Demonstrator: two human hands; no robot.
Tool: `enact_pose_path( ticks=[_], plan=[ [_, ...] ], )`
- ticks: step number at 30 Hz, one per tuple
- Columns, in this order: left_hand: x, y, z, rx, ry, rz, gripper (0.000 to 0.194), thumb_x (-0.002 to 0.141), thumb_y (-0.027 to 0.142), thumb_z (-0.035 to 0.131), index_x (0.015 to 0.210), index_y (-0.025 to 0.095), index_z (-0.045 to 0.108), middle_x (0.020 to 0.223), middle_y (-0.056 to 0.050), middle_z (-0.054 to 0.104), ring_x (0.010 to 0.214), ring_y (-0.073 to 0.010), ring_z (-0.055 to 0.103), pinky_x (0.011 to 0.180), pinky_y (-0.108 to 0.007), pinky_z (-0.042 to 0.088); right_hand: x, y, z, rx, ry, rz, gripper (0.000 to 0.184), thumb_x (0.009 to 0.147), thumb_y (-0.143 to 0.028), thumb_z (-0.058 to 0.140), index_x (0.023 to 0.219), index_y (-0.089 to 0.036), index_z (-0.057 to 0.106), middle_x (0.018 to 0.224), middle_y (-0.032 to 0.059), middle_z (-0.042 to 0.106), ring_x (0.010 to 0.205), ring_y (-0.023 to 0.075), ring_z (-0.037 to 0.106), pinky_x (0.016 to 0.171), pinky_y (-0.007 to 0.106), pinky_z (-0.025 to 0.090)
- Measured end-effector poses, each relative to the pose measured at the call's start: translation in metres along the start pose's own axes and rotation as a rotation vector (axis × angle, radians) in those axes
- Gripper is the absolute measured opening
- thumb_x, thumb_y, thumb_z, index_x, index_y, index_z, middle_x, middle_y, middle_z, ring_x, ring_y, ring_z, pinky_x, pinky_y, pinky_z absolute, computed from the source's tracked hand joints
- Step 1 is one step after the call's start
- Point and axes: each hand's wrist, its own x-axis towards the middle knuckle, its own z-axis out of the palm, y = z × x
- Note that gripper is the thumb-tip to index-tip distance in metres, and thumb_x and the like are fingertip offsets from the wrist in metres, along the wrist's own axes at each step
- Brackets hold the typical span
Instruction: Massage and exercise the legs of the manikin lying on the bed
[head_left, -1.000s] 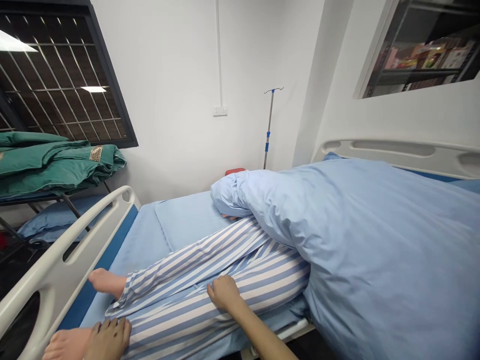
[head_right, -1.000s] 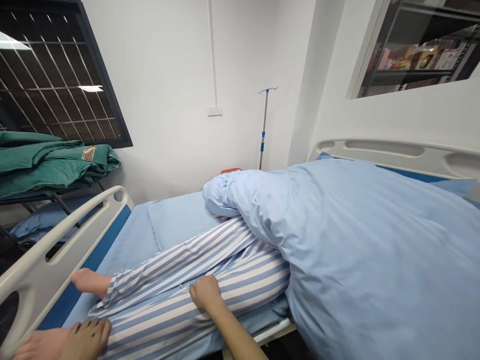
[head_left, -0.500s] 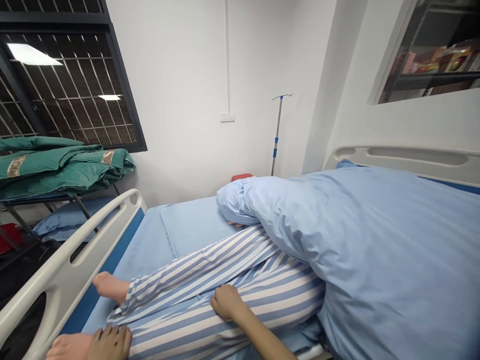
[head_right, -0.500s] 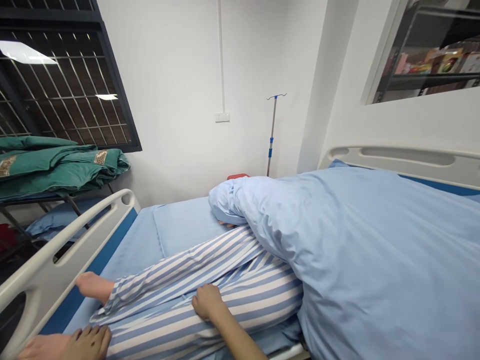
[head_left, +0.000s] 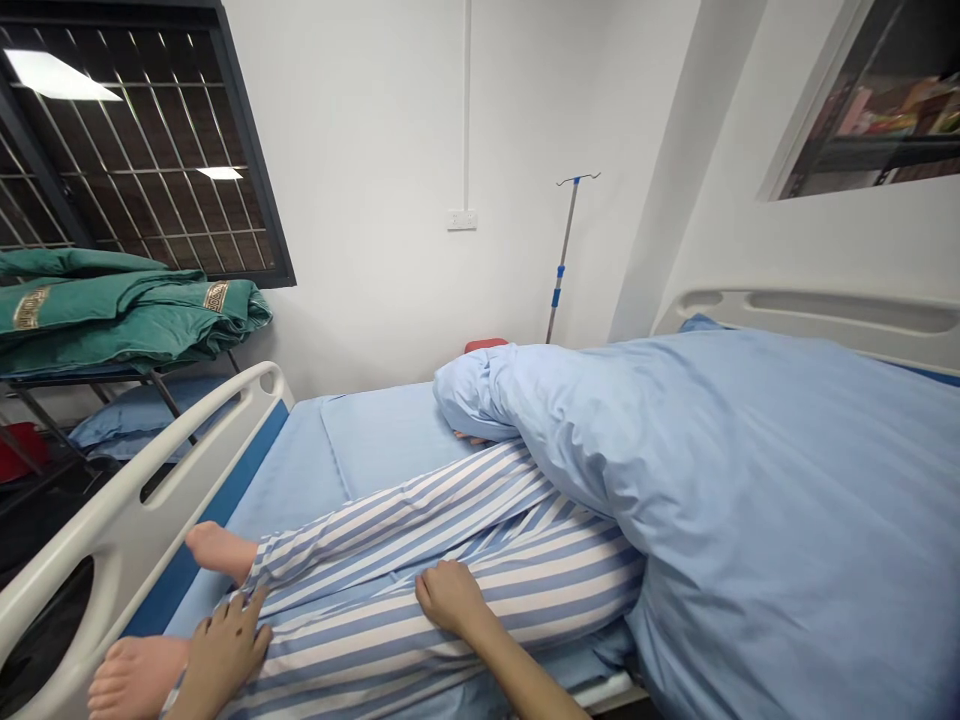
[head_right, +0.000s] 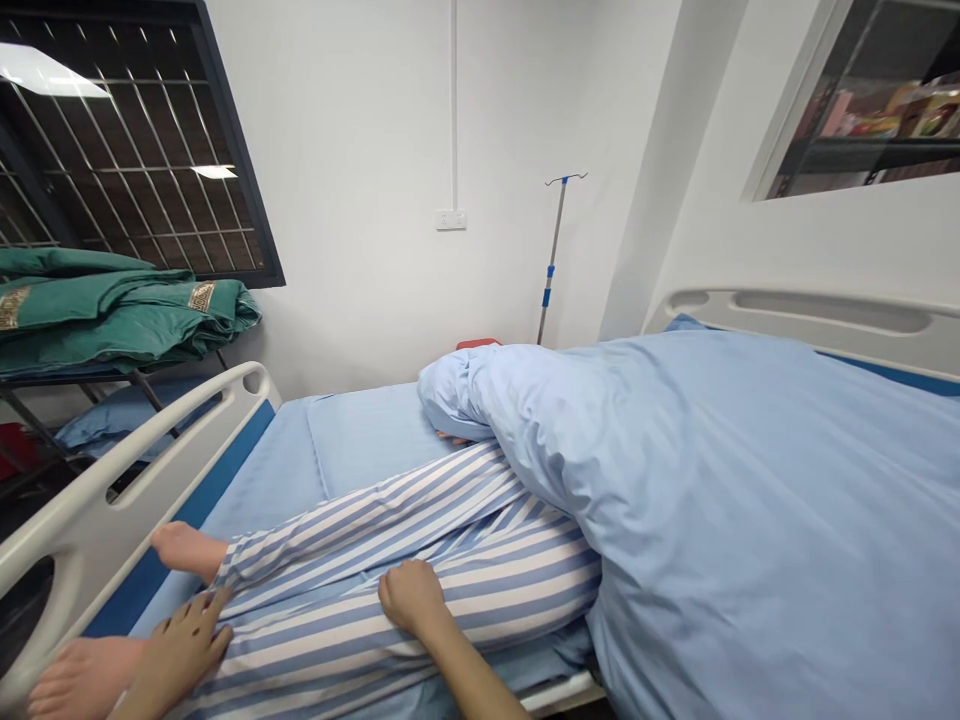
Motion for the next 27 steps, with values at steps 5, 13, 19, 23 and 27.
enact_pose_path(
  ticks=[5, 13, 19, 23, 27],
  plan=[
    [0.058, 0.007, 0.008, -0.055, 0.129, 0.094, 0.049, 0.078, 0.024, 0.034, 0.123, 0.012, 0.046, 0.122, -0.015, 0.051, 0.112, -0.0258, 0.046, 0.093, -0.035, 0.035, 0.001, 0.0, 0.003, 0.024, 0.051, 0.044, 0.042, 0.085, -0.029, 0.03, 0.079, -0.013, 0.068, 0.076, 0.0149, 0.067, 0.074, 0.0264, 0.064, 0.066, 0.034, 0.045],
    [0.124, 0.009, 0.028, -0.088, -0.016, 0.077, 0.063, 0.065, 0.015, 0.04, 0.128, 0.009, 0.037, 0.12, -0.013, 0.053, 0.108, -0.0237, 0.048, 0.094, -0.034, 0.032, 0.002, 0.0, 0.007, 0.025, 0.058, 0.062, 0.038, 0.083, -0.03, 0.033, 0.079, -0.014, 0.067, 0.075, 0.0131, 0.067, 0.073, 0.0251, 0.063, 0.066, 0.034, 0.046],
    [0.128, -0.015, 0.033, 0.012, -0.096, 0.156, 0.059, 0.061, 0.01, 0.037, 0.118, 0.013, 0.049, 0.105, -0.013, 0.061, 0.096, -0.0266, 0.055, 0.082, -0.039, 0.036, 0.013, 0.003, -0.001, 0.055, -0.081, 0.015, 0.035, 0.08, -0.029, 0.036, 0.081, -0.013, 0.067, 0.079, 0.0131, 0.068, 0.076, 0.0241, 0.064, 0.066, 0.03, 0.046],
    [0.139, -0.013, 0.021, 0.07, -0.219, 0.078, 0.052, 0.059, 0.013, 0.041, 0.109, 0.015, 0.055, 0.094, -0.013, 0.065, 0.087, -0.03, 0.059, 0.076, -0.043, 0.037, 0.038, -0.001, -0.021, 0.093, -0.199, -0.125, 0.035, 0.072, -0.032, 0.045, 0.093, -0.013, 0.066, 0.088, 0.0142, 0.067, 0.082, 0.0271, 0.063, 0.068, 0.033, 0.047],
    [0.149, -0.009, 0.012, 0.083, -0.332, 0.051, 0.053, 0.053, 0.014, 0.046, 0.105, 0.017, 0.057, 0.095, -0.013, 0.065, 0.085, -0.0304, 0.06, 0.076, -0.045, 0.038, 0.078, -0.015, -0.03, 0.158, -0.358, -0.312, 0.042, 0.069, -0.04, 0.05, 0.104, -0.02, 0.063, 0.091, 0.0094, 0.068, 0.086, 0.0279, 0.062, 0.065, 0.034, 0.048]
  ],
)
